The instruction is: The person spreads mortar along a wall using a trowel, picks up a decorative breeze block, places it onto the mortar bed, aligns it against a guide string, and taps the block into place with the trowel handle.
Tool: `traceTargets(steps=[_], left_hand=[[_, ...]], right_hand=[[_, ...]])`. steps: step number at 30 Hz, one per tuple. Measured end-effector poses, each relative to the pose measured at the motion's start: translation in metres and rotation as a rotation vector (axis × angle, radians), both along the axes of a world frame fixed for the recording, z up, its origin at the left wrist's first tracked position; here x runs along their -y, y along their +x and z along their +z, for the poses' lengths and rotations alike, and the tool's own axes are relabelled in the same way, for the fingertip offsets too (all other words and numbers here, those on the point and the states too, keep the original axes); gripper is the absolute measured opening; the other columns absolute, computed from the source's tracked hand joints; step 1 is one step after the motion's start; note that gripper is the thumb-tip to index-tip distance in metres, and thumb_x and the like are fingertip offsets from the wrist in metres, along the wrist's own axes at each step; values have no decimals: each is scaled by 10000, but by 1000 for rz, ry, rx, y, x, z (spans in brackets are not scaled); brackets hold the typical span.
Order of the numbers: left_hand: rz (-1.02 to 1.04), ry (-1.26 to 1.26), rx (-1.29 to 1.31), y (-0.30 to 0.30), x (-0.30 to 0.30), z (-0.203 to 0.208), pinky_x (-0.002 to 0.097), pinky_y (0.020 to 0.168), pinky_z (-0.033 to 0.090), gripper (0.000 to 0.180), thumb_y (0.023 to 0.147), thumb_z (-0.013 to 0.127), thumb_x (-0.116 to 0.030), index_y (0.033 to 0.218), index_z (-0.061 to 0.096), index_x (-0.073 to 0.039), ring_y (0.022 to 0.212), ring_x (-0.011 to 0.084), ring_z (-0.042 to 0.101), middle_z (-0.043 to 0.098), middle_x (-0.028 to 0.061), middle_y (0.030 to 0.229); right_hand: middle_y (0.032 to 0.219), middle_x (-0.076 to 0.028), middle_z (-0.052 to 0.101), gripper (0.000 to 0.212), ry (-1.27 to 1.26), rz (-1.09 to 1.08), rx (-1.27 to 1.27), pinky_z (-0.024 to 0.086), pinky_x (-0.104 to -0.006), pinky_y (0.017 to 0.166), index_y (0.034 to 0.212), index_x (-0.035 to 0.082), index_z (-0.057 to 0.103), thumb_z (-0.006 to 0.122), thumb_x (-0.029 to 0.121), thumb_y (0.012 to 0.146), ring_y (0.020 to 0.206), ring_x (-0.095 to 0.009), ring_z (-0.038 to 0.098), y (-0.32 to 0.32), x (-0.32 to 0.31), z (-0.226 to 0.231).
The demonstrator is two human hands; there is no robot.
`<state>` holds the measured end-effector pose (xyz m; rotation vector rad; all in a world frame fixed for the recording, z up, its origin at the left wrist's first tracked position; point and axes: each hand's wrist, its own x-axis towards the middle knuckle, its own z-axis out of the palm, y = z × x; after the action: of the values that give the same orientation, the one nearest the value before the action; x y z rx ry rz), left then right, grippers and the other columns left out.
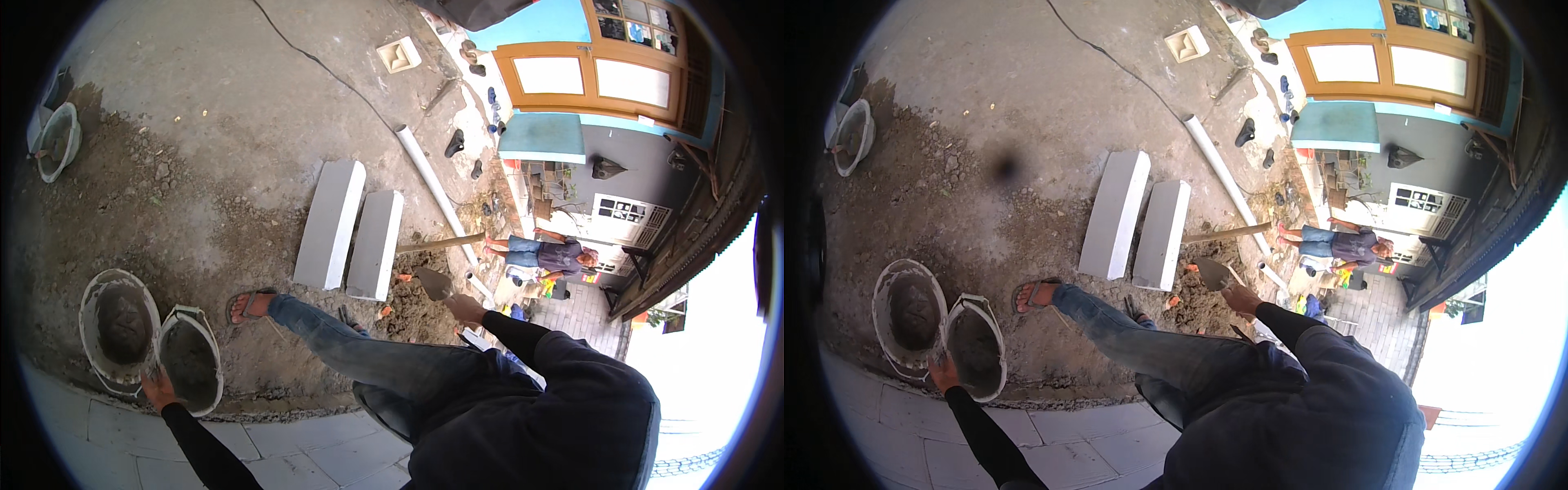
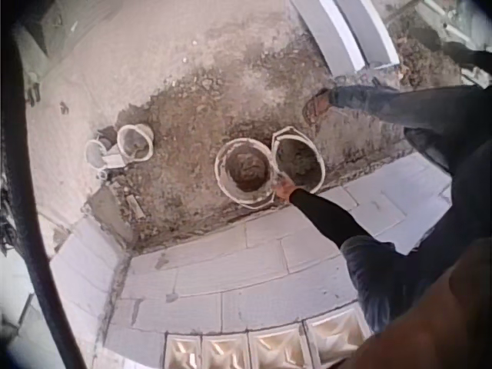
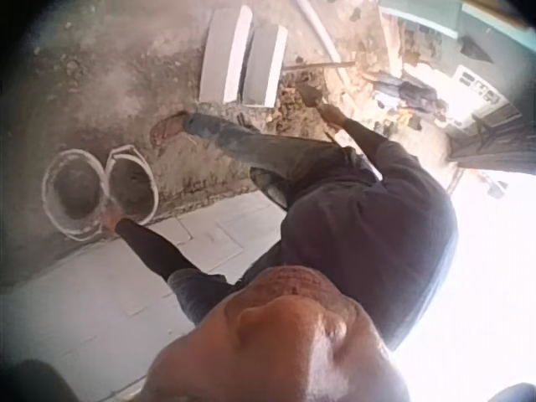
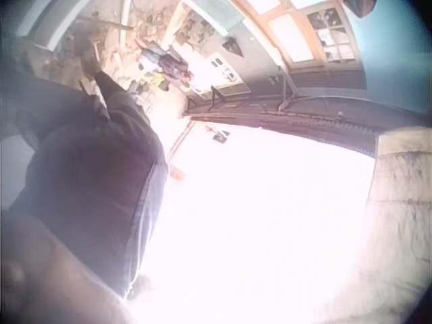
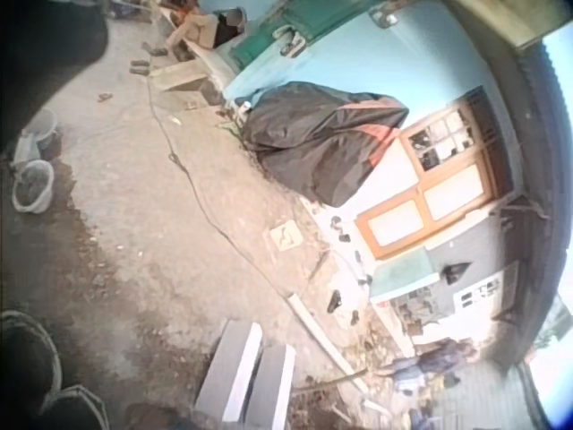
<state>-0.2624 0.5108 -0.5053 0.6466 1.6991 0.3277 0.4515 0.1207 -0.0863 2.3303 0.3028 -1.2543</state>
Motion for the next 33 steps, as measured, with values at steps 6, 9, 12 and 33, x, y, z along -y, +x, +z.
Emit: traceTargets(steps=[6, 9, 12, 33], left_hand=[[-1165, 225, -772, -31, -6, -35, 505, 989, 536, 570, 909, 742, -346, 1377, 617, -45, 1204, 397, 625, 645, 217, 1322], [-1136, 234, -954, 9, -36, -33, 515, 927, 555, 458, 944, 712, -278, 1344, 644, -65, 1162, 389, 656, 684, 213, 1259], [-1196, 328, -1069, 31, -90, -8, 520, 874, 556, 427, 966, 705, -260, 1328, 640, -44, 1155, 385, 659, 683, 225, 1250], [166, 491, -368, 187, 90, 479, 521, 1143, 443, 734, 1041, 456, -555, 1490, 489, 24, 1388, 352, 506, 469, 226, 1530]], right_hand=[[870, -298, 697, 542, 79, -59, 65, 498, -564, 838, 997, -51, 671, 426, 432, 1029, 867, -461, 699, -39, -6, 14], [880, -302, 698, 539, 13, -99, 76, 500, -563, 834, 1016, -59, 675, 448, 430, 1023, 874, -461, 701, -50, 10, 15], [731, -203, 683, 482, 80, -3, 57, 554, -507, 712, 994, -20, 634, 439, 417, 1049, 650, -352, 714, -56, 9, 10], [829, -246, 701, 448, 761, 303, 21, 541, -561, 770, 1259, 38, 607, 598, 371, 960, 845, -441, 702, -143, -135, 61]])
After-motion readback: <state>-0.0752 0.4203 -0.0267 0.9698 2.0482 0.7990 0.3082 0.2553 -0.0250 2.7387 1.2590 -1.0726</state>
